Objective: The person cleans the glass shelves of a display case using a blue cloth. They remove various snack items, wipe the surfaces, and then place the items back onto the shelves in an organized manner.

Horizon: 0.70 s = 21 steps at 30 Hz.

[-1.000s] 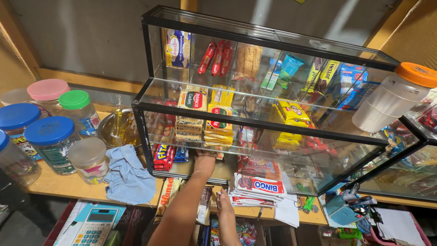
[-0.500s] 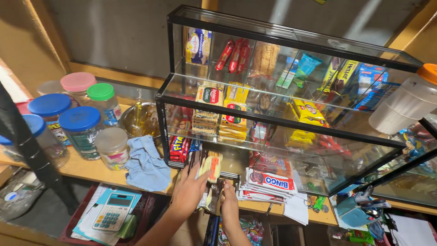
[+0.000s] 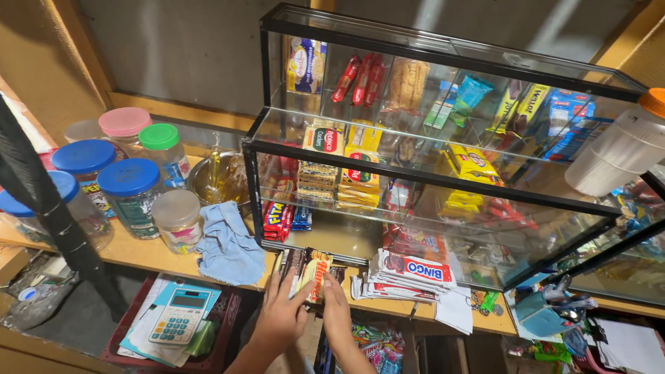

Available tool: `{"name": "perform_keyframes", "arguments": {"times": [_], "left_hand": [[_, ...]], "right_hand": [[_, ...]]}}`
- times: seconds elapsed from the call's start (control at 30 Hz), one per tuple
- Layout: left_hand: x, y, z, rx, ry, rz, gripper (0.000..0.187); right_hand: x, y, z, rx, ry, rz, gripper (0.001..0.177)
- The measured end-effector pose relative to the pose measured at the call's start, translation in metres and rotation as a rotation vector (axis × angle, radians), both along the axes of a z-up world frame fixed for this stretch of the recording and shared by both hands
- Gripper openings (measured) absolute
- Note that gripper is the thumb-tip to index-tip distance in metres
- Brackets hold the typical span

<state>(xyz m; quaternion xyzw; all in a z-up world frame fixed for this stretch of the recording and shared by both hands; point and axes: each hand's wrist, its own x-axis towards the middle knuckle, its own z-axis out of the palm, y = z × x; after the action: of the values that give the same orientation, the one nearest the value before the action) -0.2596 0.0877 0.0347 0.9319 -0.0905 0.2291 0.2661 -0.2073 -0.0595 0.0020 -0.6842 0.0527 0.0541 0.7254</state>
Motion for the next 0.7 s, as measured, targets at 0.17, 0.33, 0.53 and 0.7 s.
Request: {"name": "perform_keyframes", "arguments": {"times": [0.17, 0.33, 0.53, 0.7], "left_hand": [[0.001, -0.001, 0.015, 0.013, 0.030, 0.070, 0.065], [0.025, -0.006, 0.032, -0.010, -0.134, 0.048, 0.052], [0.098, -0.040, 0.040, -0.174, -0.126, -0.039, 0.045], [0.191, -0.077, 0.026, -0.244, 0.201, 0.031, 0.044]], "right_hand": [[-0.003, -0.003, 0.001, -0.001, 0.013, -0.019, 0.053], [0.002, -0.009, 0.004, 0.157, 0.095, -0.042, 0.053], [0.018, -0.023, 0.004, 0.021, -0.025, -0.061, 0.056], [0.034, -0.036, 0.021, 0.143, 0.030, -0.073, 0.060]]}}
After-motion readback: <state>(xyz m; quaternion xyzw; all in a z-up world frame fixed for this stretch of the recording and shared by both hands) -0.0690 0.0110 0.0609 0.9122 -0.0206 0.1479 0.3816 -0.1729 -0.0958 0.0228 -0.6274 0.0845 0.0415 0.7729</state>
